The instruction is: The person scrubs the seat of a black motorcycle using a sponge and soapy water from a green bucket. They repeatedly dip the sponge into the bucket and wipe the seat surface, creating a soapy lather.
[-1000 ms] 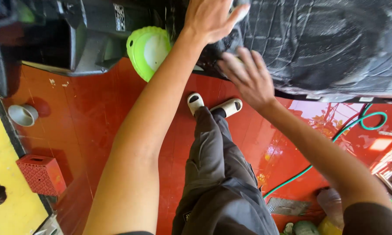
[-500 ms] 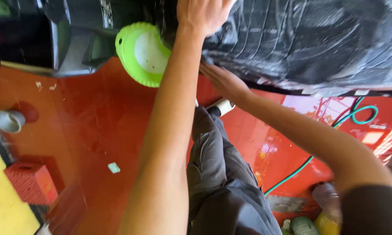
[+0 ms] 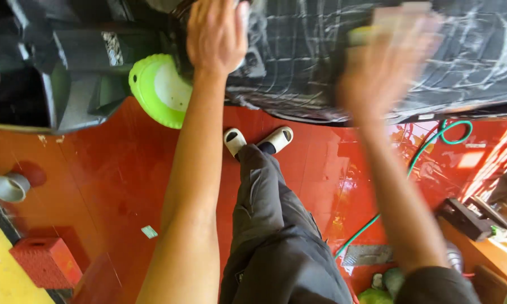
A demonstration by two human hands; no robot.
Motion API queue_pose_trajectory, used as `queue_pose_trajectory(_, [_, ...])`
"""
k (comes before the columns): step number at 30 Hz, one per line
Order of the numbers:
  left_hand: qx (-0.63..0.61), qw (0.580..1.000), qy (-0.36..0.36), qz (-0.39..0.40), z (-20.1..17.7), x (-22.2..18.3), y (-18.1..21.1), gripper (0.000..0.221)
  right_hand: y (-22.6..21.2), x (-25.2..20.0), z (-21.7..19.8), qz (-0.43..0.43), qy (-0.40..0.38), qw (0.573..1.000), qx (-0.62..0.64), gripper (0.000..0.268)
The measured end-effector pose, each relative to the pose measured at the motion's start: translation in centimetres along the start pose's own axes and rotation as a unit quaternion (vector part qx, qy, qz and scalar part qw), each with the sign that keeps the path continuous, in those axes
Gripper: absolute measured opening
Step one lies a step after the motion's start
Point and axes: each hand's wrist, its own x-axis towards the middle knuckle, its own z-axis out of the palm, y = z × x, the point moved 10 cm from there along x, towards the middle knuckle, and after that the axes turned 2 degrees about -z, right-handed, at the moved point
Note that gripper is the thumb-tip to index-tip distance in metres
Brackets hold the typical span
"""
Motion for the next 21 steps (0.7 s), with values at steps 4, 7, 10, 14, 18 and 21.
queue_pose_trajectory(4, [-0.022,0.991,0.129,0.017,-4.2,-0.3,1.5,0.026,-14.4,-3.7,5.8,-0.152,-0.024,0.987,0.049,0.043])
queue_pose_trajectory(7, [-0.03,0.992,0.119,0.023,-4.6,-0.1,1.8,0.026,-14.3,-6.1,4.7,-0.173,-0.101,0.977,0.072,0.054])
queue_pose_trajectory(10, [-0.022,0.995,0.093,0.011,-3.0,0.0,0.8,0.031,-4.8,-6.9,2.2,-0.133,-0.159,0.978,0.018,0.05])
queue_pose_trajectory(14, [-0.013,0.997,0.078,0.003,-2.7,0.0,0.7,0.035,14.2,-2.0,-3.5,0.026,-0.089,0.995,-0.034,0.077])
queue_pose_trajectory(18, [-0.034,0.997,0.073,0.014,-3.8,0.6,1.7,0.032,22.4,5.9,-5.5,0.187,-0.001,0.979,-0.082,0.046])
queue_pose_trajectory(21, [-0.028,0.996,0.089,0.006,-3.8,-0.3,1.5,0.027,19.1,6.7,-2.0,0.302,-0.039,0.947,-0.103,0.047])
